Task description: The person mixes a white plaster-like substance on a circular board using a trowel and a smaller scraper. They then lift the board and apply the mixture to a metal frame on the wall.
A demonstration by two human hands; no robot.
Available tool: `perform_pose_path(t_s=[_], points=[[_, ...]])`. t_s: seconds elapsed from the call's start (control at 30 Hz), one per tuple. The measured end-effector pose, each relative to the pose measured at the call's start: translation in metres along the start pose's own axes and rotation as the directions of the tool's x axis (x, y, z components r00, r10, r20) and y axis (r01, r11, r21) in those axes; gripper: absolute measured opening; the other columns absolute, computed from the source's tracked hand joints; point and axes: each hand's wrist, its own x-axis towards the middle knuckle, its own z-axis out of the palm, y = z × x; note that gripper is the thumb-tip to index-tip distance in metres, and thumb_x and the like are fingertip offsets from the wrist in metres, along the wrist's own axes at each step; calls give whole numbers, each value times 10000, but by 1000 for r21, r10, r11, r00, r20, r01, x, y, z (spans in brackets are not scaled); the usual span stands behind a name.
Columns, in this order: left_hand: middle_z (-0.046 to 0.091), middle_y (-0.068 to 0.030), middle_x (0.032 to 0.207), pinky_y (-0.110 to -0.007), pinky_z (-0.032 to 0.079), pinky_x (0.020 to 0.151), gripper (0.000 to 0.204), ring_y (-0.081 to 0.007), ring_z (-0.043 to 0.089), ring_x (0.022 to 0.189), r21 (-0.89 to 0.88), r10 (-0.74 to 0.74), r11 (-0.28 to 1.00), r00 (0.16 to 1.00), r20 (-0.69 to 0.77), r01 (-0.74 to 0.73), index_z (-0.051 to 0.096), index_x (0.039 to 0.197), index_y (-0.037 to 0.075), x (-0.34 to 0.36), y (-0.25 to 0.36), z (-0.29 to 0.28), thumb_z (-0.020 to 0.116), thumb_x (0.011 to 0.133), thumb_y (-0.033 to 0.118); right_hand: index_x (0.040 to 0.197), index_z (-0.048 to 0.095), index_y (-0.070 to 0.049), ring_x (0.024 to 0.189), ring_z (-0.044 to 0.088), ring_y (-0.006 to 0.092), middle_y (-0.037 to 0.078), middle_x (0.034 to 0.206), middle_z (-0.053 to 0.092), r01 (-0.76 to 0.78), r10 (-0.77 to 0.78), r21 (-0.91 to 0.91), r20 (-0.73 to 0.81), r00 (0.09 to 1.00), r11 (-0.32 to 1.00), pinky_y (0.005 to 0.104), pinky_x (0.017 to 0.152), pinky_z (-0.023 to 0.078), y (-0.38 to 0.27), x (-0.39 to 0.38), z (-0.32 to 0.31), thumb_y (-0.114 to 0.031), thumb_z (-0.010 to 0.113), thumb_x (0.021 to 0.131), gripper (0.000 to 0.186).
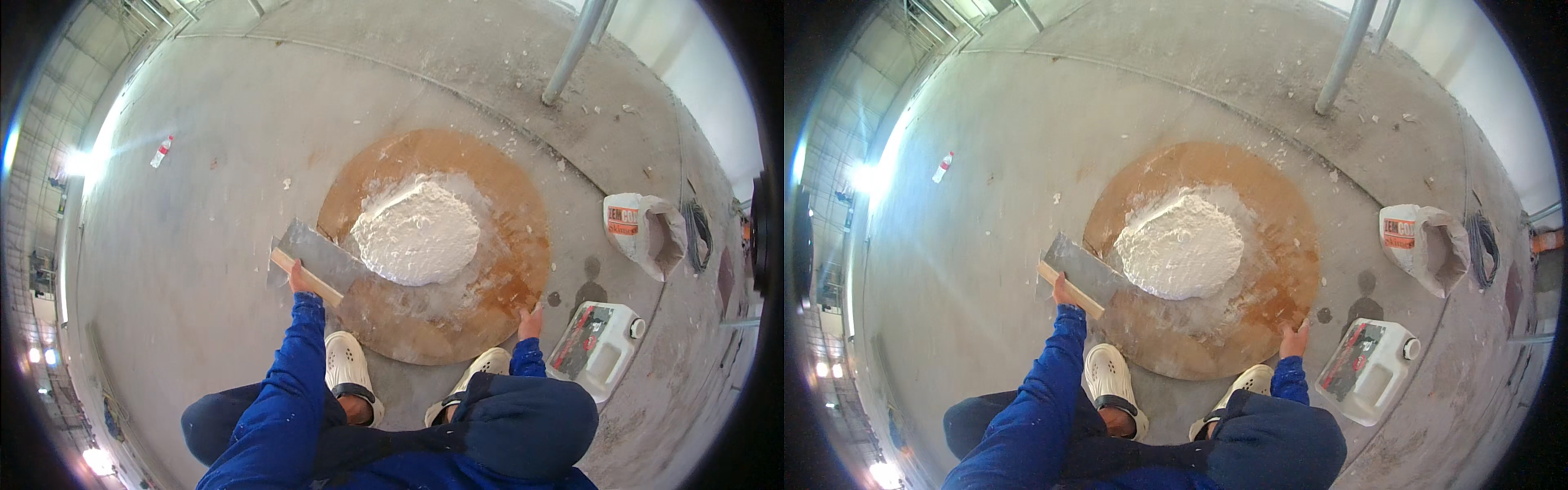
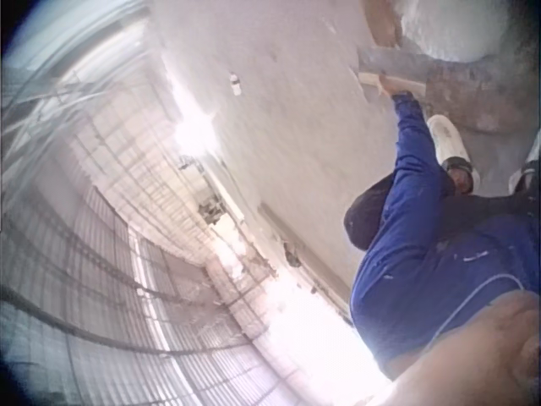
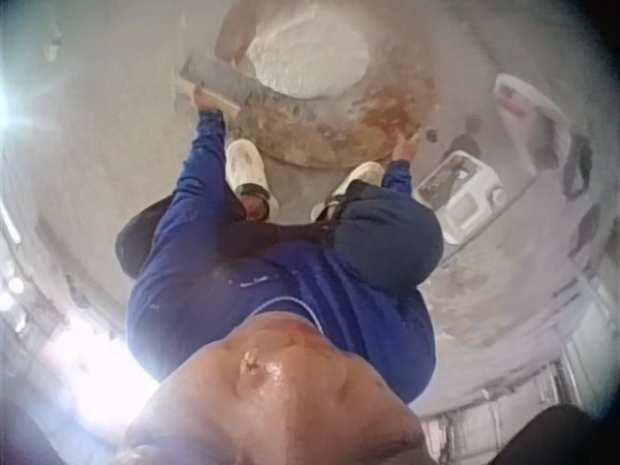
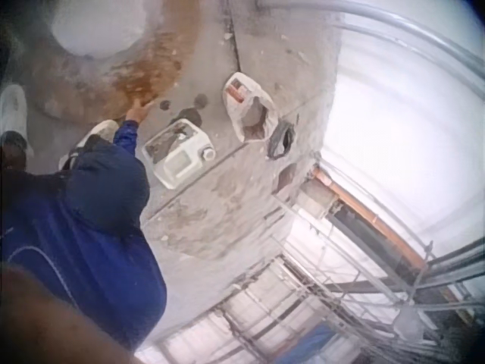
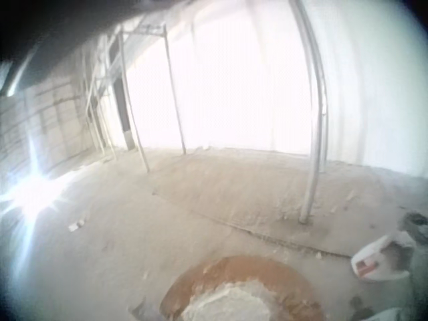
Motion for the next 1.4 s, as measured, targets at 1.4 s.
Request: perform_pose_path(t_s=[1.4], points=[[493, -127, 951, -309, 493, 687, 684, -200, 540, 803, 831, 342, 233, 843, 415, -505, 300, 1088, 4, -23, 29, -40, 783, 636, 179, 994, 561, 4, 885, 553, 230, 90, 984, 566, -350, 180, 690, 308, 934, 634, 375, 776, 457, -16, 35, -22, -151, 563, 760, 280]])
